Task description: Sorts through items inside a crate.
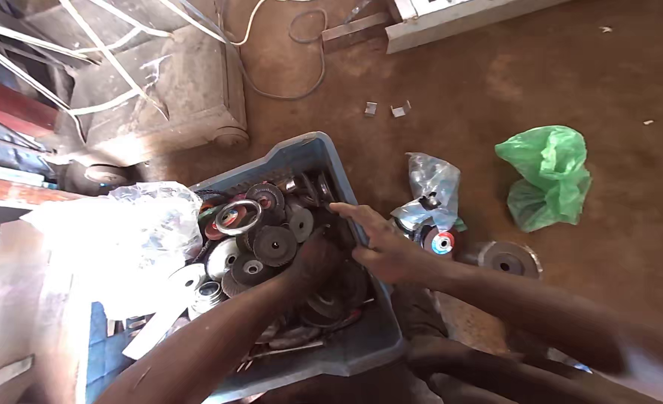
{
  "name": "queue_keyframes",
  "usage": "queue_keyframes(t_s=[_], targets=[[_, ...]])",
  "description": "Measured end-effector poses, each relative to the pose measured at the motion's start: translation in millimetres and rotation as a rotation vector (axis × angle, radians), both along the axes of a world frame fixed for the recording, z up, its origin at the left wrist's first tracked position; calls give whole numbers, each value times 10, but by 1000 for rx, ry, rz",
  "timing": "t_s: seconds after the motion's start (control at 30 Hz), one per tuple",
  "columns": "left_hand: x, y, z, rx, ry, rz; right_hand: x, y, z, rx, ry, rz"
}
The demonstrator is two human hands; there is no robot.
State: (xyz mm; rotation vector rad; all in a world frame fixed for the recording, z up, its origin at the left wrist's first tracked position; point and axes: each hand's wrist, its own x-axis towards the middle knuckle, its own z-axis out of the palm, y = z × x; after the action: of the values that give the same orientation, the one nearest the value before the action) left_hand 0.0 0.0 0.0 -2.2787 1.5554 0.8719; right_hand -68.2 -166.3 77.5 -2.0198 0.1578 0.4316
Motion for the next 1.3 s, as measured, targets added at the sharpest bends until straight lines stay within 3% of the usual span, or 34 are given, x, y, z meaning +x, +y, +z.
queue_keyframes(t_s=[0.1, 0.2, 0.33, 0.43, 0.77, 0.9, 1.07, 1.17, 1.3], targets=[[70, 152, 130, 9, 4, 218, 9, 9, -22, 6, -9, 0], [205, 302, 387, -121, 60, 476, 1, -1, -37, 9, -8, -1], [319, 671, 688, -615, 194, 911, -2, 0, -39, 16, -26, -5], [260, 840, 860, -795, 390, 1210, 9, -6, -6, 8, -10, 1], [-85, 993, 941, -1013, 611, 1431, 4, -8, -40, 16, -34, -17], [-226, 968, 940, -1067, 696, 1621, 1, -9, -50, 23, -37, -23], [-466, 816, 1058, -1187, 1110, 1983, -10, -7, -100, 31, -73, -32], [-553, 817, 998, -1297, 1460, 1941, -7, -1, -113, 50, -103, -32], [-578, 909, 727, -1480, 2127, 1422, -12, -1, -149, 67, -144, -40]])
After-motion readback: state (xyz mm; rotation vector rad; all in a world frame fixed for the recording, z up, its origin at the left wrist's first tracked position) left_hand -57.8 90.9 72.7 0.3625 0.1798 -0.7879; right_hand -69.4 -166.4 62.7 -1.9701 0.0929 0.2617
